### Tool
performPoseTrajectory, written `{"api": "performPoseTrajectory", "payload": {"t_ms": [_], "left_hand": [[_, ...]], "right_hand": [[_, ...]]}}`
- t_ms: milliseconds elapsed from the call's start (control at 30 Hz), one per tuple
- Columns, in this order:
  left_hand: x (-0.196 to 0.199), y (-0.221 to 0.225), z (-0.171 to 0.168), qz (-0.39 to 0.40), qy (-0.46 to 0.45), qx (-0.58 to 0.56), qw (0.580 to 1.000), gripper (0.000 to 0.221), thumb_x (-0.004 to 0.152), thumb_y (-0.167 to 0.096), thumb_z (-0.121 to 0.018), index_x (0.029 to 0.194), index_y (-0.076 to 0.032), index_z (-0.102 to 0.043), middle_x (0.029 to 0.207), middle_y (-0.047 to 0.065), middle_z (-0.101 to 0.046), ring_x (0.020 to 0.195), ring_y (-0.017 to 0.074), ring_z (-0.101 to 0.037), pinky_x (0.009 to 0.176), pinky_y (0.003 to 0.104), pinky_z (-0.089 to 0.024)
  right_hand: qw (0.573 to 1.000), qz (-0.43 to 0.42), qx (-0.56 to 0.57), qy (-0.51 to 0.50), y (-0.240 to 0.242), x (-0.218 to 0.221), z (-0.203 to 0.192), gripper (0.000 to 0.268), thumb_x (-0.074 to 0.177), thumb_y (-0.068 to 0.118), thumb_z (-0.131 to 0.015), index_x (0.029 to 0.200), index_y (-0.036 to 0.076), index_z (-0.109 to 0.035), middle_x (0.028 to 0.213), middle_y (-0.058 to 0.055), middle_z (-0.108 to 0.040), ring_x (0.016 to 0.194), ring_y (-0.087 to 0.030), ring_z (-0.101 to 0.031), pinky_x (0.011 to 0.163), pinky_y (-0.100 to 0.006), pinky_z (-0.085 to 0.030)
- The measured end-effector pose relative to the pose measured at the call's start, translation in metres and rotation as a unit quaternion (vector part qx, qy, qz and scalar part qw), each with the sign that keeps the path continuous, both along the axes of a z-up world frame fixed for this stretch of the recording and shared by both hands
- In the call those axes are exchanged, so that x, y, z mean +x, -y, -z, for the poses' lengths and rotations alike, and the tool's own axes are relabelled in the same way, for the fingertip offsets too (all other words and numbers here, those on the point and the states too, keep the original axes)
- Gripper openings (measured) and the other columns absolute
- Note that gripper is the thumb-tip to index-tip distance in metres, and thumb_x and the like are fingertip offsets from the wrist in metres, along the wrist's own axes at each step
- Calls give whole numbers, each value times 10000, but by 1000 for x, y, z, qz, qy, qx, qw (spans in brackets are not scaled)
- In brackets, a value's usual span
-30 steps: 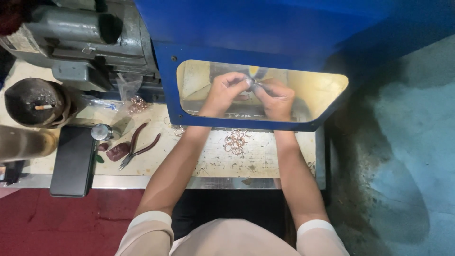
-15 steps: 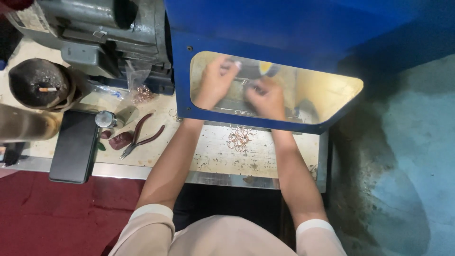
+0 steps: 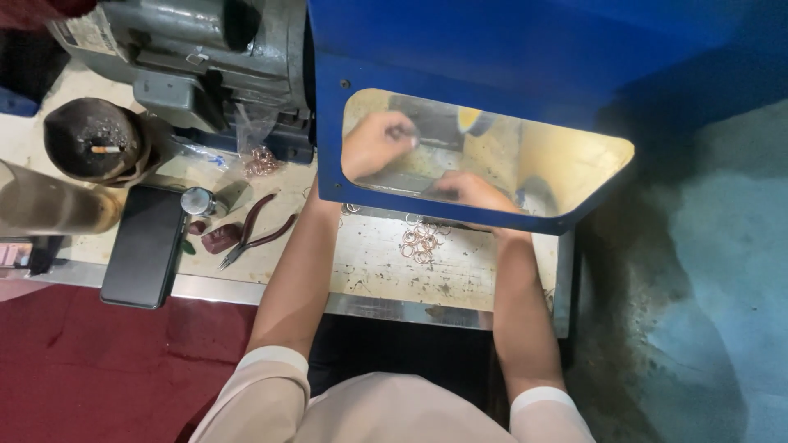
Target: Polishing small jewelry items using a bench-mounted polishing machine with a protective hood.
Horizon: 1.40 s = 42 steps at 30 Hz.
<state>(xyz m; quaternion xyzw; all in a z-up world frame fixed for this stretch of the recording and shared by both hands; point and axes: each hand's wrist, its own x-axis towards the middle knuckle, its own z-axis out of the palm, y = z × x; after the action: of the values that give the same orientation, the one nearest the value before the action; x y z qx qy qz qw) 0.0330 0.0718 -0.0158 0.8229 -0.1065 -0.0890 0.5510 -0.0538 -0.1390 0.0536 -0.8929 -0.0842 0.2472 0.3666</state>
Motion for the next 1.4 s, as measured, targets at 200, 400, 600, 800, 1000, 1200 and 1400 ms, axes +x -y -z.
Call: {"api": "performPoseTrajectory", "payload": {"t_ms": [200,400,600,800,1000,1200,1400], "left_hand": [[-11,-6,-28,198,-42,75,976,310,849,-235,-814,1103,-63,-774,1022,159,-765,942,294,-744,848,415,-576],[-47,21,-93,291,-76,271,915,258,798,-260,-782,1042,-185,-819,1105,70,-780,1091,295,-726,975,453,-545],[-41,33,-38,296,-41,355,886,329,743,-334,-889,1053,-260,-808,1143,90,-653,1183,340,-558,1087,494,-398],[-39,35,-26,272,6,324,906,219,765,-296,-878,966,-223,-830,981,90,-655,1012,315,-608,952,428,-487],[-48,34,-66,270,-23,309,911,239,804,-182,-820,1039,-136,-808,1039,142,-668,1073,349,-622,974,464,-510],[-53,34,-88,277,-37,299,913,245,808,-171,-793,1050,-141,-812,1093,147,-709,1115,362,-641,994,460,-523],[-51,34,-78,268,-27,298,916,205,811,-204,-776,995,-124,-818,1044,138,-724,1073,347,-666,957,440,-539]], "right_hand": [[999,41,24,-2,-4,-8,-24,147,892,207,-769,996,125,-832,987,-117,-776,907,-293,-725,853,-403,-549],[911,311,271,19,16,21,56,354,981,193,-719,1291,31,-663,870,-232,-758,707,-317,-786,595,-433,-666],[793,353,494,51,9,29,62,811,792,-51,-875,1423,115,-394,1132,-146,-645,970,-267,-748,873,-407,-671],[735,399,546,45,4,24,43,657,801,-172,-779,1246,136,-406,1068,-154,-645,1007,-377,-765,888,-444,-659],[705,408,579,40,4,25,49,668,800,-183,-771,1221,143,-367,1035,-162,-647,943,-390,-773,845,-440,-677],[723,409,555,52,19,21,30,675,794,-187,-759,1220,156,-363,963,-85,-634,878,-296,-781,844,-441,-694],[904,273,320,70,45,18,45,751,703,-1,-928,1296,85,-475,1046,-155,-670,940,-237,-687,807,-426,-667]]}}
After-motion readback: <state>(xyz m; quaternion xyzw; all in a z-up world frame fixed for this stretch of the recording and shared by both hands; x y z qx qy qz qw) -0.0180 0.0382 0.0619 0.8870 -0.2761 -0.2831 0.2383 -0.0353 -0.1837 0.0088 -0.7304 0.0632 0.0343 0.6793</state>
